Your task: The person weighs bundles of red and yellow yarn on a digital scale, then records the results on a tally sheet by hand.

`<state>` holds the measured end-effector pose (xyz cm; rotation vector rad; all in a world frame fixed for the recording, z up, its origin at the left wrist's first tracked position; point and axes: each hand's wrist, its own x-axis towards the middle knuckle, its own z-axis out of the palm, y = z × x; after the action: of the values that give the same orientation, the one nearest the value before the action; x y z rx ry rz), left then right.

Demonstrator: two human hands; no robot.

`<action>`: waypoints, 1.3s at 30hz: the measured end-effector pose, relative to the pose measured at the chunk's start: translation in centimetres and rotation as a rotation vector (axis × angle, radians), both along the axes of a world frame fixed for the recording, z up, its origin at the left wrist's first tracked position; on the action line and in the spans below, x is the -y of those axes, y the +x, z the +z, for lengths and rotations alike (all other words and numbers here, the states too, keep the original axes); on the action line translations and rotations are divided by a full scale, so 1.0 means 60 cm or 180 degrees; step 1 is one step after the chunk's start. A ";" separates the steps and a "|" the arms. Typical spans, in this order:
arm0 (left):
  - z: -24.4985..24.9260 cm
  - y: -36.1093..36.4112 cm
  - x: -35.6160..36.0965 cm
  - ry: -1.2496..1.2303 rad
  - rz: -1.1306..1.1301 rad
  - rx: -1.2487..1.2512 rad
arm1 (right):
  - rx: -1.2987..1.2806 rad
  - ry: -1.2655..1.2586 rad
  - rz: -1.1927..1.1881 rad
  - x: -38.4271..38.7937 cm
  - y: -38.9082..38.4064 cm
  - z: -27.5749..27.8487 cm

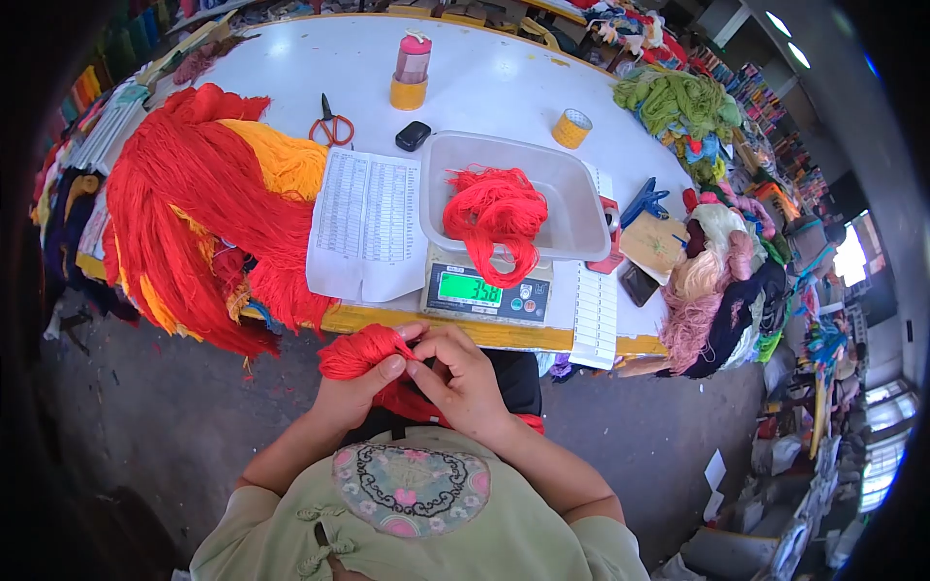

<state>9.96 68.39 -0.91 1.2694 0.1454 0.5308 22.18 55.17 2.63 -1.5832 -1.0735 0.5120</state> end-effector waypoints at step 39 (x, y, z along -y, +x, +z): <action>-0.351 -0.380 -0.085 0.1044 -0.0676 -0.4814 | 0.0875 0.0586 -0.0347 -0.066 0.361 0.320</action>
<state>-12.84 73.49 -21.99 1.7467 1.1939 -0.7181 43.86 59.12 21.81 -1.5668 -1.1946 0.1188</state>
